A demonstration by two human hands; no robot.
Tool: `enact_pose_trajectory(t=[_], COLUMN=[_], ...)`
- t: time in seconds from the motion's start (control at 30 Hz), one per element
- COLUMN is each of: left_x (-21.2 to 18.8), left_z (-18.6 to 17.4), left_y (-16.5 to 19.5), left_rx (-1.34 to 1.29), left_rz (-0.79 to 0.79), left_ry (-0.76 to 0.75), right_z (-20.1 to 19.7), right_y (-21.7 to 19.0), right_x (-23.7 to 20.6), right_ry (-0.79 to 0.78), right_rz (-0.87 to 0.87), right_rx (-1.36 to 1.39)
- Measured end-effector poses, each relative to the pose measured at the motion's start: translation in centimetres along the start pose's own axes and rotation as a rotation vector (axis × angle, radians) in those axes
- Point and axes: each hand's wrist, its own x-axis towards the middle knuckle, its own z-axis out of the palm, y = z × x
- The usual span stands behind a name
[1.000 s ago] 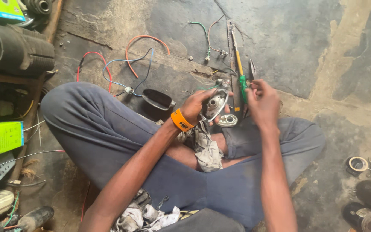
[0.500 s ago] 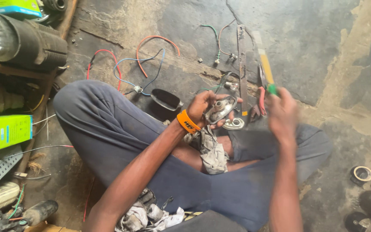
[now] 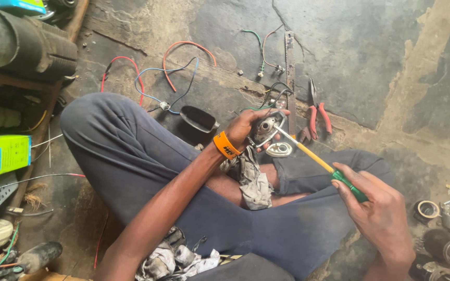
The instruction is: The person sits on the floor and repairs a small electrical component, likely a fan capacitor. They use a screwdriver to loosen screws on the terminals and pliers to strip and adjust the wires. The person repeatedly checks the connections and tightens the screws.
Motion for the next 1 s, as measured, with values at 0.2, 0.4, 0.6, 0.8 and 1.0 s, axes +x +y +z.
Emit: enact_pose_trajectory(t=[0.2,0.4,0.6,0.8,1.0], left_x=[-0.3,-0.3,-0.9,-1.3,-0.7], left_z=[0.7,0.5,0.8,1.3,1.1], left_y=[0.7,0.9,1.2,1.6,1.4], left_rx=[0.057,0.063,0.050,0.063,0.065], left_rz=[0.024,-0.063,-0.107,-0.069,-0.073], left_ry=[-0.015,-0.024,-0.028,-0.045,-0.011], right_z=[0.4,2.0,5.3,7.9,6.6], right_y=[1.0,2.1,6.4,9.2,5.0], right_x=[0.7,-1.0,-1.4,-2.1,-3.0], right_ry=[-0.064,-0.002,-0.069,-0.199,0.050], right_rz=[0.000,-0.103,-0.027,0.437,-0.054], right_rx=[0.242,-0.116,0.384,0.630,0.214])
